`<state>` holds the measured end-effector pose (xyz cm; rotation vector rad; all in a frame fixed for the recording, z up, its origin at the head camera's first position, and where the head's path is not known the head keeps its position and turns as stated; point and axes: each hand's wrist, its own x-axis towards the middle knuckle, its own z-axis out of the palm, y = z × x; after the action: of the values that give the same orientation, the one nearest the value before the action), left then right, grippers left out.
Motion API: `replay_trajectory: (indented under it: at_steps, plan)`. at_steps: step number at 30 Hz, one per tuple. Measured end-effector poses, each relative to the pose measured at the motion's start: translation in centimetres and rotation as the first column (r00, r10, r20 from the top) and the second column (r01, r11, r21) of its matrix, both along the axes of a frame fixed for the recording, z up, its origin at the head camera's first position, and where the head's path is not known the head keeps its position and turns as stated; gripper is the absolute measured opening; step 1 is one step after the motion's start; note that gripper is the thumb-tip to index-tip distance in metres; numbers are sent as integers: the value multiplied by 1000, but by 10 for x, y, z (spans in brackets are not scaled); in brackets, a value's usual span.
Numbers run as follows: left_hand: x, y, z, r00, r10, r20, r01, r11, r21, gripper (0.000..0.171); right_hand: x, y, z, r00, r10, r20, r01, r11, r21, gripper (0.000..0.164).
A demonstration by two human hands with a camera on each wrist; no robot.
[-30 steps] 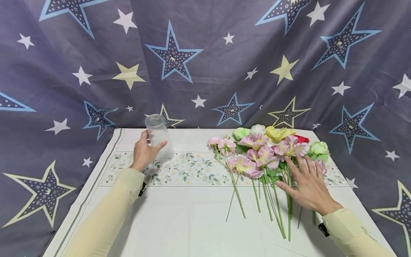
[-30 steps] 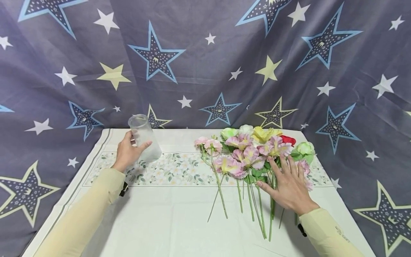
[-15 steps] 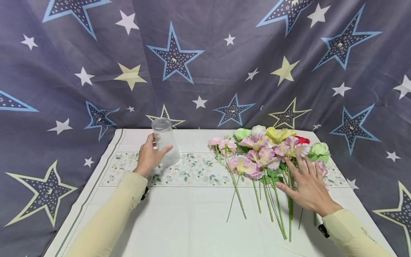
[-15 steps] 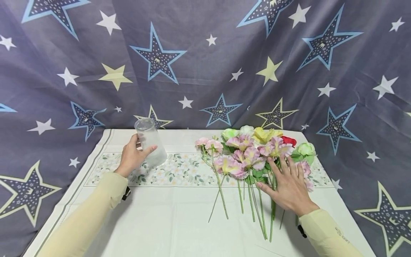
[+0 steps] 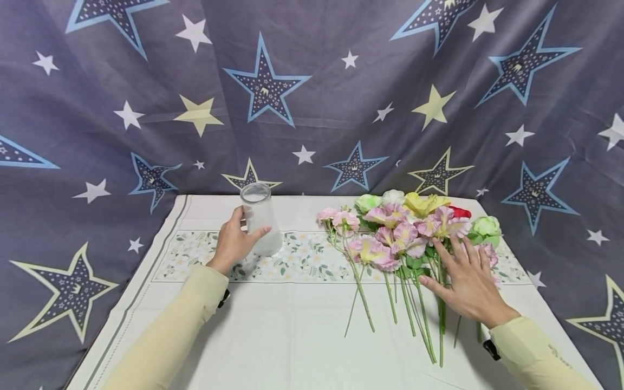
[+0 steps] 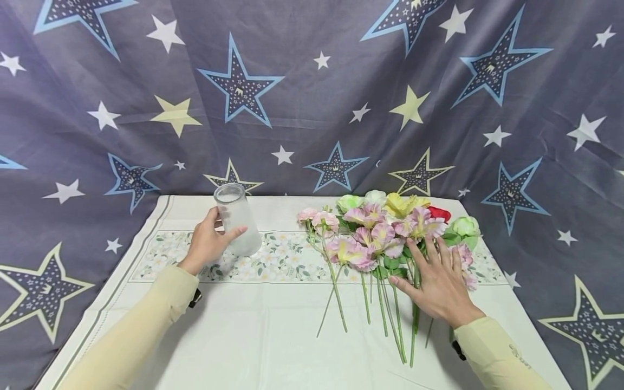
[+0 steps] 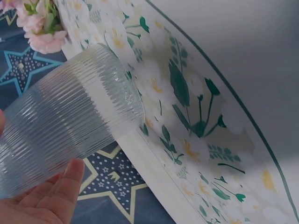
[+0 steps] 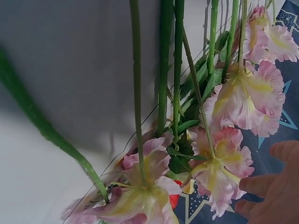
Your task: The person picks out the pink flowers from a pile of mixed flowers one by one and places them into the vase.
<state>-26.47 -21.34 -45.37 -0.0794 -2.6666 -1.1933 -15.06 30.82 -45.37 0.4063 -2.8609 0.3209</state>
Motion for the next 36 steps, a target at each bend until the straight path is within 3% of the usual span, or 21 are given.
replay_trajectory:
  at_steps: [15, 36]
  plan:
    - [14, 14, -4, 995, -87, -46, 88, 996, 26, 80, 0, 2, -1, 1000, -1, 0, 1, 1000, -1, 92]
    - [23, 18, -2, 996, -80, -34, 80, 997, -2, 82, 2, 1, -3, 1000, -2, -9, 2, 1000, -2, 93]
